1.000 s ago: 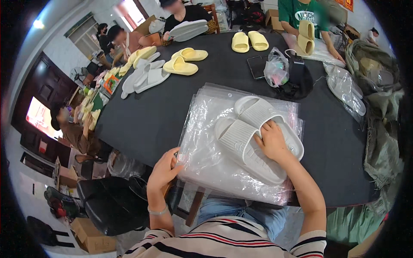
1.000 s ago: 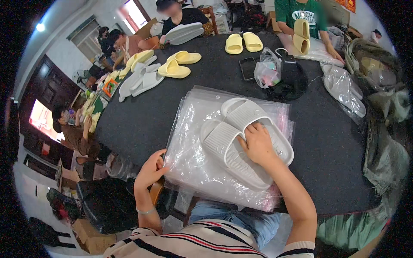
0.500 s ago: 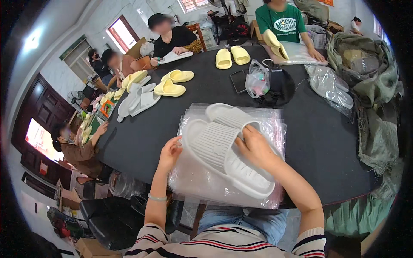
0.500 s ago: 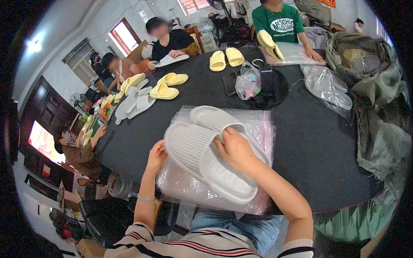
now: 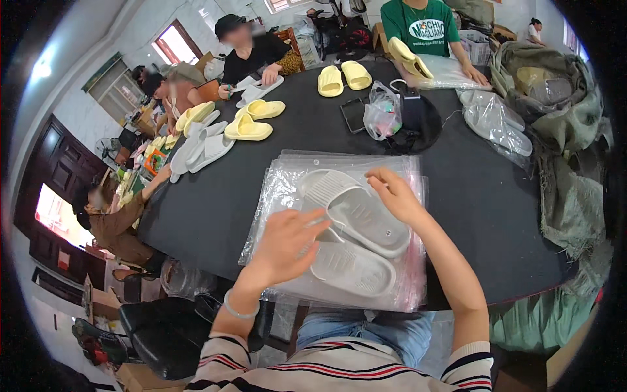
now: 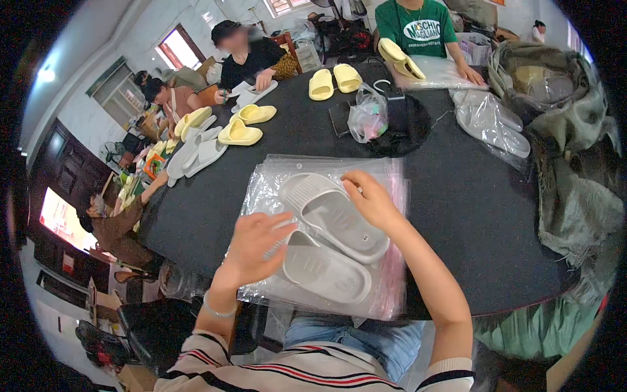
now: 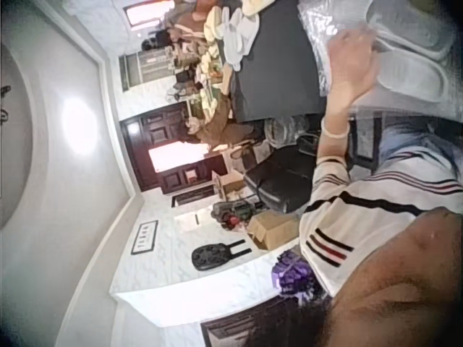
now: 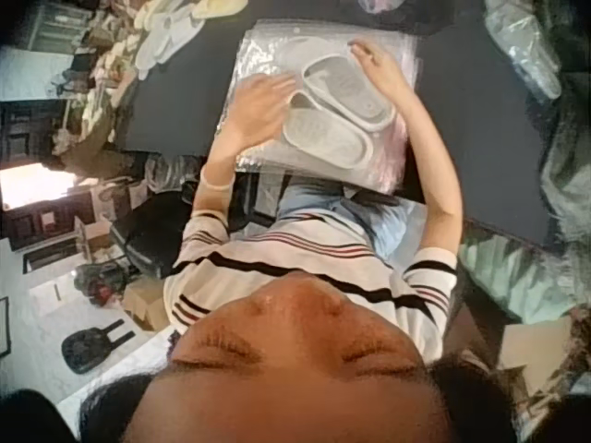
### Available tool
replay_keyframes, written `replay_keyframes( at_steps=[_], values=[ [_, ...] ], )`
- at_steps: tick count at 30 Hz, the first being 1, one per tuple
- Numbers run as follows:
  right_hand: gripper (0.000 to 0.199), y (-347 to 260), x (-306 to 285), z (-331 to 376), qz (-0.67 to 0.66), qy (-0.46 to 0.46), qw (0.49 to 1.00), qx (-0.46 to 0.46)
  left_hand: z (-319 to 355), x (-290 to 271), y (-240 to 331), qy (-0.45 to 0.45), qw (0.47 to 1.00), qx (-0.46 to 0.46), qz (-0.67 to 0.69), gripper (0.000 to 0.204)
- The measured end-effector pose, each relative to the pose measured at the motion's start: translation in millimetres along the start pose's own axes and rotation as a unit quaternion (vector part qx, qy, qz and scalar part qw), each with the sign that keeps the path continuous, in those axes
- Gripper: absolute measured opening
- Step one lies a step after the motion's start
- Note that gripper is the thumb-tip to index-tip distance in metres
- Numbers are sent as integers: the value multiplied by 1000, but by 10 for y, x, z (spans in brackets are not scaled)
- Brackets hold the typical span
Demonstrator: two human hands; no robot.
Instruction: The person packs pairs of yellow and white plastic slippers into clear plastic bags. They pick up a pair of slippers, place them inside a bag, and then move the packaged pair to a pile on the table. The process is repeated continuously with different pairs of slippers.
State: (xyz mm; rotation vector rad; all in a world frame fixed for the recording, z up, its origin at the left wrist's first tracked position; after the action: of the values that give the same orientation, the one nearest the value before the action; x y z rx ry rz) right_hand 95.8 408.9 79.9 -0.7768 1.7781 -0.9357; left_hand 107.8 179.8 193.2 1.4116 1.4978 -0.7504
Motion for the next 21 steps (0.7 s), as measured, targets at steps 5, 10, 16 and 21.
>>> replay_keyframes(
  at_steps=[5, 10, 16, 21],
  values=[
    [41, 644, 412, -71, -82, -98, 992, 18, -132, 675, -181, -161, 977, 5, -140, 32],
    [50, 864, 476, 9, -296, -93, 939, 151, -124, 735, -321, -254, 943, -1, -216, 10],
    [47, 601, 412, 23, 3, -114, 994, 6, 687, 76, -997, -217, 945, -96, -224, 4],
    [41, 437, 384, 66, 81, -102, 991, -42, 1683, -810, -2302, -137, 915, -168, -340, 13]
  ],
)
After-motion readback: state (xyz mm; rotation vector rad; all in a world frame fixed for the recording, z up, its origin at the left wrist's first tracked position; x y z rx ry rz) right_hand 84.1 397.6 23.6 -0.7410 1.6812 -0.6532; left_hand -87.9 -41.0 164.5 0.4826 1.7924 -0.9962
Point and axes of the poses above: each hand's wrist, its own z-axis away from the middle knuckle, its own x-axis out of the palm, y = z × x, the point moved 6 cm from there along -z, towards the middle knuckle, and after that the axes turned 8 degrees about z, right-handed, at the moved point
